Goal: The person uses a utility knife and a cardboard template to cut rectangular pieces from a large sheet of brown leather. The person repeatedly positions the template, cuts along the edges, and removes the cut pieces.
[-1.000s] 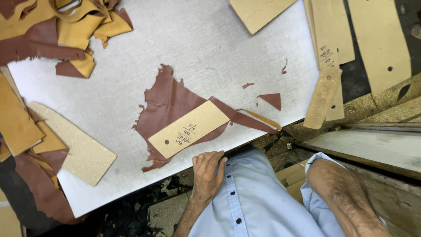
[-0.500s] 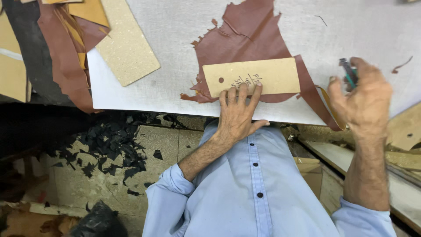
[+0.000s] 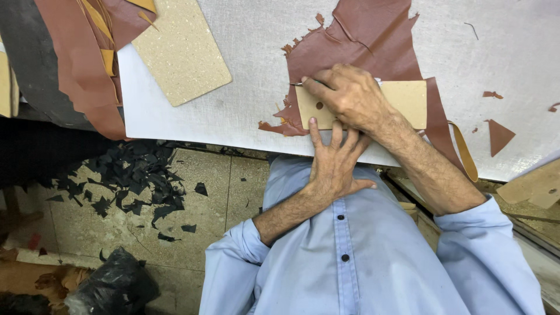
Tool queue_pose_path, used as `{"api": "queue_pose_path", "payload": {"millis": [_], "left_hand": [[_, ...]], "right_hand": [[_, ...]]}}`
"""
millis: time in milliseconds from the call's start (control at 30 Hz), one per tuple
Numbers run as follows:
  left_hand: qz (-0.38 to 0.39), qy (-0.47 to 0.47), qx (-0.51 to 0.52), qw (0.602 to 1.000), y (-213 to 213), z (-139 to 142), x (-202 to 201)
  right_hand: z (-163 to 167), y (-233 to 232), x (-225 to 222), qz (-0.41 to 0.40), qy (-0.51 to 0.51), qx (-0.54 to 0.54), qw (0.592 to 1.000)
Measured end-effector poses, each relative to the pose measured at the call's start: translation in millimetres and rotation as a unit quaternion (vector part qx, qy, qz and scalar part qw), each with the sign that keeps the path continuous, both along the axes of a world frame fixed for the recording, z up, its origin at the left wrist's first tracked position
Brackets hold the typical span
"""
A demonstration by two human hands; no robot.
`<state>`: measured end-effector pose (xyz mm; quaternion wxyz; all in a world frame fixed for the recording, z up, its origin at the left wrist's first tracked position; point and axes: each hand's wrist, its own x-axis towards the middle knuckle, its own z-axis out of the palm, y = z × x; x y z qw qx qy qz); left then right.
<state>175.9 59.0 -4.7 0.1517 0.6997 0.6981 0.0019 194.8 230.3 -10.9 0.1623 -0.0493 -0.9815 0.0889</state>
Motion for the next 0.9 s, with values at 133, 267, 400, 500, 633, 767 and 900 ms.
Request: {"api": "queue_pose_path", "payload": {"millis": [133,267,400,500,633,767,900], "left_hand": [[-0.003,-0.009,-0.002,1.0,-1.8,-1.9,0.7],[-0.002,-0.02,0.019,1.0,-3.5,0.2,-1.5],[-0.017,-0.018,-0.029,0.999,-6.0,0.1,-1.5],[-0.012,-0.037,-0.046,0.998,-5.4,0.3,1.0],[-0.012,-0.026,-0.018,0.999,-1.7,7.2,0.9],[-0.015,-0.014,-0.011,1.0,3.8,18.9,-2.5],[-0.012,-0.029,-0.023,0.999,10.5,29.5,-3.6]], "right_hand": [[-4.3,-3.5,-4.3,-0.002,-0.017,-0.023,1.0],[-1.8,-6.1,-7.7,0.005,-0.016,-0.01,1.0],[-6.7,-13.2,-10.6,0.01,-0.008,0.051,0.999],[-15.8,-14.6,7.6,0.02,-0.028,0.014,0.999],[-18.9,11.6,74.0,-0.021,-0.021,0.103,0.994],[11.7,58.6,176.1,-0.069,-0.096,0.14,0.983],[40.5,73.1,228.7,-0.137,-0.096,0.123,0.978]]}}
